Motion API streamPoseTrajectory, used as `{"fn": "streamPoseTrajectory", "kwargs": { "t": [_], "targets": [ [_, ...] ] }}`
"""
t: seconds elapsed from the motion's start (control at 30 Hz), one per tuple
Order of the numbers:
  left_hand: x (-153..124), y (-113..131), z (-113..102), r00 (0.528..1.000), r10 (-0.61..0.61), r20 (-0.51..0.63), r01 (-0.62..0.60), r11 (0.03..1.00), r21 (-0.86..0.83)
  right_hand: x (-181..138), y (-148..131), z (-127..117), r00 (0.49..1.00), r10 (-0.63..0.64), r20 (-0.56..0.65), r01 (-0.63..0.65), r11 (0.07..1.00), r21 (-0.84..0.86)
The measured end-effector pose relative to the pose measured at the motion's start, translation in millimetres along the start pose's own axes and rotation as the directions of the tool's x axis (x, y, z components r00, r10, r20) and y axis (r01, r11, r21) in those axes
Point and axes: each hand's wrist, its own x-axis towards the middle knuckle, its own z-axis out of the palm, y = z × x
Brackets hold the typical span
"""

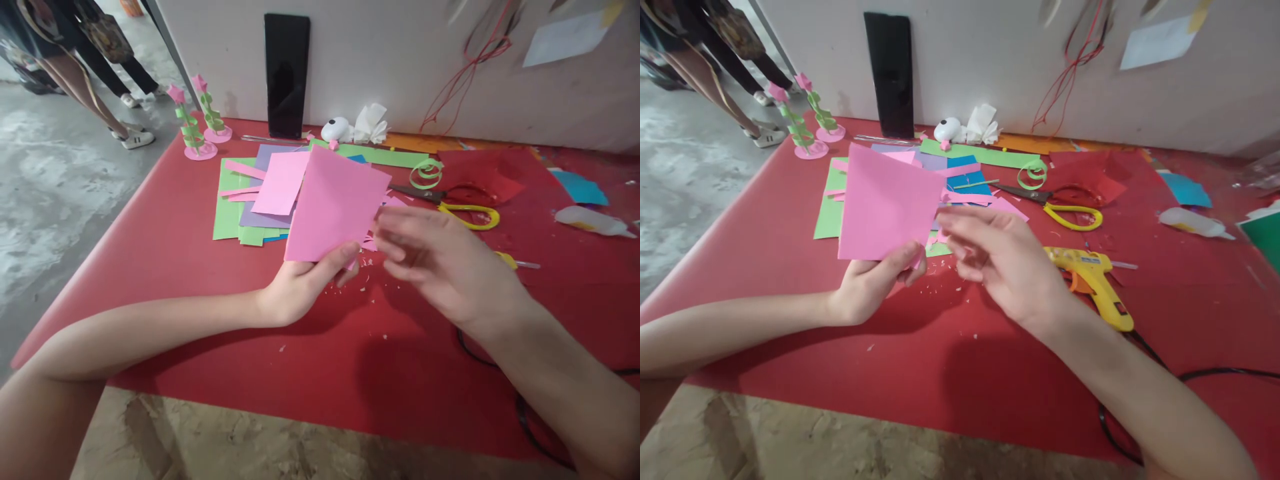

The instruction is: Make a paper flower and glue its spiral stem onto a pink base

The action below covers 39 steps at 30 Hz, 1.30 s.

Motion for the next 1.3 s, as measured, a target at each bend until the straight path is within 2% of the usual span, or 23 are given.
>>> {"fn": "streamPoseTrajectory", "kwargs": {
  "t": [0.1, 0.23, 0.37, 0.53, 0.67, 0.77, 0.83, 0.93, 1.0, 1.1, 1.3],
  "targets": [
    [1, 0, -1, 0.999, 0.045, -0.013, -0.044, 0.999, 0.017, -6, 9, 9, 0.997, 0.063, 0.05, -0.063, 0.998, 0.016],
    [0, 1, -1, 0.996, 0.084, 0.032, -0.086, 0.992, 0.087, -9, 13, 11, 0.999, 0.031, 0.033, -0.033, 0.997, 0.065],
    [0, 1, 0, 0.995, 0.094, 0.027, -0.095, 0.994, 0.057, -11, 14, 12, 0.999, 0.035, 0.025, -0.037, 0.997, 0.074],
    [-5, 7, 4, 1.0, -0.01, 0.025, 0.009, 0.999, 0.048, -5, 4, 6, 0.998, 0.005, -0.07, 0.0, 0.998, 0.065],
    [-12, 10, 6, 0.981, -0.1, 0.166, 0.081, 0.99, 0.114, 4, -17, -9, 0.982, -0.078, -0.174, 0.094, 0.992, 0.086],
    [-10, 7, 4, 0.992, -0.07, 0.108, 0.061, 0.994, 0.088, 6, -22, -14, 0.97, -0.129, -0.205, 0.143, 0.988, 0.055],
    [-7, 5, 2, 0.998, -0.022, 0.059, 0.018, 0.997, 0.08, 4, -16, -10, 0.983, -0.126, -0.132, 0.131, 0.991, 0.032],
    [-2, 3, 0, 1.0, 0.007, 0.024, -0.007, 0.999, 0.04, 0, 0, 0, 1.0, -0.028, 0.0, 0.028, 1.0, 0.008],
    [-2, 2, 0, 1.0, 0.025, 0.016, -0.025, 1.0, 0.017, -2, 8, 6, 0.999, 0.015, 0.036, -0.014, 1.0, -0.005],
    [-3, 2, 2, 0.999, 0.027, 0.029, -0.027, 0.999, 0.022, -5, 11, 9, 1.0, -0.004, 0.001, 0.005, 1.0, -0.009],
    [-3, 6, 6, 0.997, -0.082, -0.001, 0.082, 0.995, -0.058, -3, 5, 7, 0.994, -0.07, -0.086, 0.07, 0.998, -0.003]
  ]
}}
